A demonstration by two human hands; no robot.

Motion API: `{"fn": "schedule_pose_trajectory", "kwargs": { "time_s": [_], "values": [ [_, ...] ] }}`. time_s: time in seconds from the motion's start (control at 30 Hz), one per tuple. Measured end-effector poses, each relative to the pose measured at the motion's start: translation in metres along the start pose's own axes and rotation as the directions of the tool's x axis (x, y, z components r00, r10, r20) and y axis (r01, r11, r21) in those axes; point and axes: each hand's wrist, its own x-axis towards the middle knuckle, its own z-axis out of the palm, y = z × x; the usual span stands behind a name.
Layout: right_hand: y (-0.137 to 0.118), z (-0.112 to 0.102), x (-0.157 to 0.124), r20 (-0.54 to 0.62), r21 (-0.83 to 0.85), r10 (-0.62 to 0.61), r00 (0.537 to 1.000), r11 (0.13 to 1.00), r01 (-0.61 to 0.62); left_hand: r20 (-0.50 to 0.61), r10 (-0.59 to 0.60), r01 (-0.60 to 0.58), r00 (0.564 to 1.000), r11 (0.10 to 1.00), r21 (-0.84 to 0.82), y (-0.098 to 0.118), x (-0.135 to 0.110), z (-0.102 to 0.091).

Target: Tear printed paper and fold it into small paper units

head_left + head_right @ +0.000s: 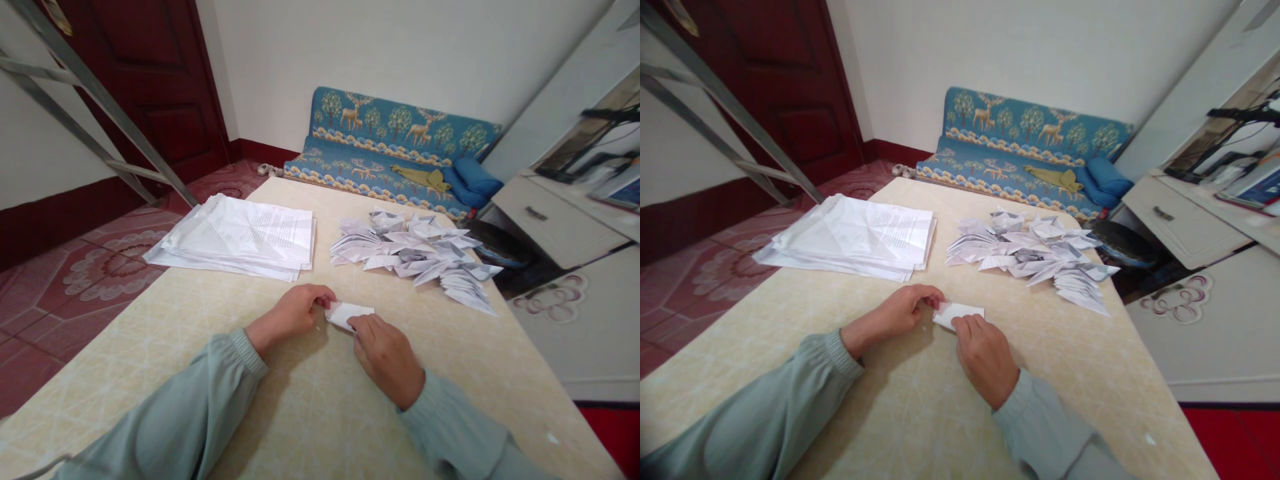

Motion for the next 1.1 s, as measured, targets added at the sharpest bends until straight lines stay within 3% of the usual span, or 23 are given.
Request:
{"fn": "schedule_pose_trajectory", "kwargs": {
  "time_s": [0.13,0.3,0.53,0.77,1.1],
  "values": [
    [0.006,0.005,-0.002,-0.212,0.161,0.147,0.966,0.980,-0.114,0.027,0.022,-0.021,0.999,0.999,-0.047,0.000,-0.003,-0.005],
    [0.000,0.001,0.002,-0.293,0.267,0.244,0.924,0.949,-0.166,-0.062,0.069,-0.073,0.996,0.996,-0.051,0.006,-0.004,0.000],
    [-0.003,-0.008,0.004,-0.323,0.335,0.217,0.921,0.937,-0.103,-0.212,0.262,-0.265,0.942,0.964,0.014,0.032,-0.004,0.008],
    [-0.005,-0.010,0.004,-0.337,0.347,0.175,0.925,0.936,-0.051,-0.182,0.378,-0.337,0.908,0.915,0.221,0.045,-0.008,0.004],
    [-0.002,-0.014,0.001,-0.352,0.342,0.108,0.930,0.940,0.020,-0.082,0.438,-0.389,0.895,0.858,0.337,0.052,-0.012,-0.003]
  ]
}}
